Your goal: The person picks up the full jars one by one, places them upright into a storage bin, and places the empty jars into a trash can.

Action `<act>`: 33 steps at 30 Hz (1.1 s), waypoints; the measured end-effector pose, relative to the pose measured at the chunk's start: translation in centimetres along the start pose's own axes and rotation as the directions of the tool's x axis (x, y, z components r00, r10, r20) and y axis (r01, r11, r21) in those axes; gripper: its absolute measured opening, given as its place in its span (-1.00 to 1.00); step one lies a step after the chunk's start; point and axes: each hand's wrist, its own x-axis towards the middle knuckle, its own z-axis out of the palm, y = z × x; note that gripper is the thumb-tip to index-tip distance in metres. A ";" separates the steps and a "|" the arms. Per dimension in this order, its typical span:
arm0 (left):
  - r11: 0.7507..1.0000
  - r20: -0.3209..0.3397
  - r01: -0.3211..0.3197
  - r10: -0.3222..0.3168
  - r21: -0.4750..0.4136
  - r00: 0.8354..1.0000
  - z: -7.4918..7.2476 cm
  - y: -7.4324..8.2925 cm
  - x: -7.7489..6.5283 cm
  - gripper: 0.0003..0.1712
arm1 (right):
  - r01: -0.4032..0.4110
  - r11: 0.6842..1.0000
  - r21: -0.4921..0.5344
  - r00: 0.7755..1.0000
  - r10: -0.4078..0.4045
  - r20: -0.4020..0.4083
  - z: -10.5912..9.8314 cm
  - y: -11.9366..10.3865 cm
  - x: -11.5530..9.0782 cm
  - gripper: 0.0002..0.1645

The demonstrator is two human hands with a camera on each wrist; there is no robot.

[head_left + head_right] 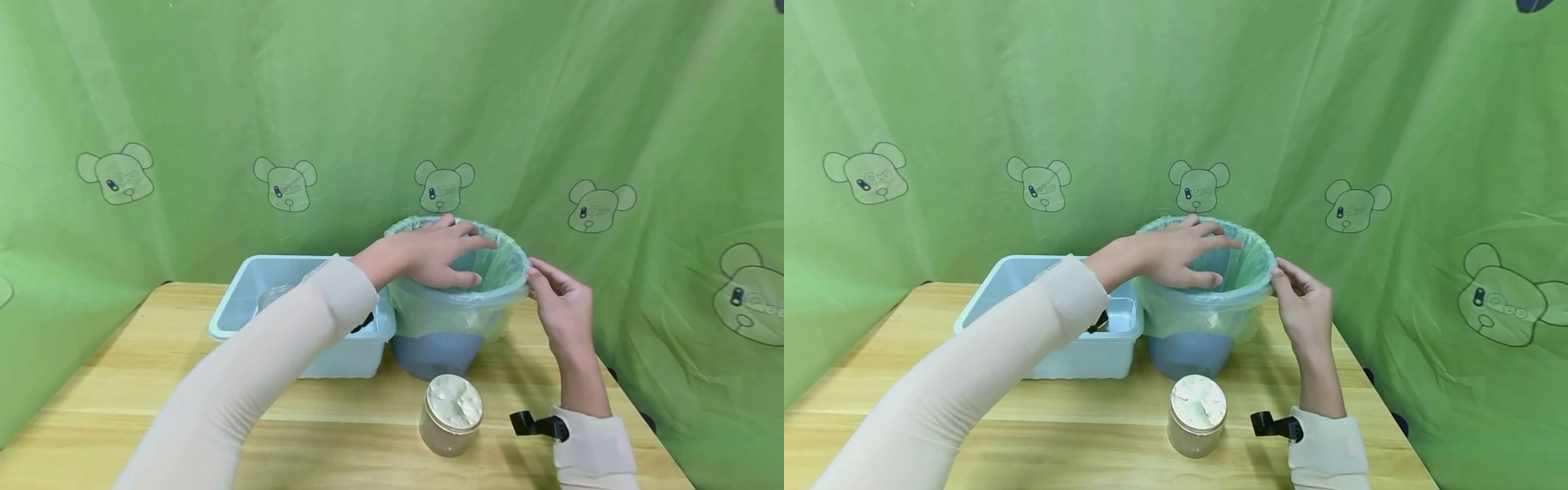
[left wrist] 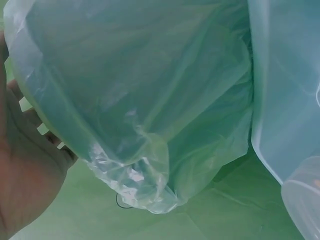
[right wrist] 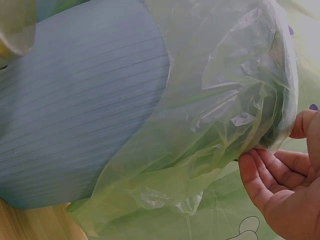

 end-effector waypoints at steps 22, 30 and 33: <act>0.962 -0.099 -0.204 0.224 0.179 0.969 0.7 2.8 -4.6 -0.29 | -0.026 0.998 0.055 0.999 0.028 -0.040 0.4 -0.1 -0.1 -0.53; 0.924 -0.114 -0.265 0.305 0.274 0.946 1.3 4.4 -6.4 -0.33 | -0.013 0.998 0.058 0.999 0.016 -0.041 0.3 -0.1 0.0 -0.54; 0.917 -0.104 -0.283 0.322 0.280 0.941 1.8 4.8 -6.8 -0.33 | -0.005 0.999 0.043 0.999 0.007 -0.045 0.4 -0.1 0.0 -0.54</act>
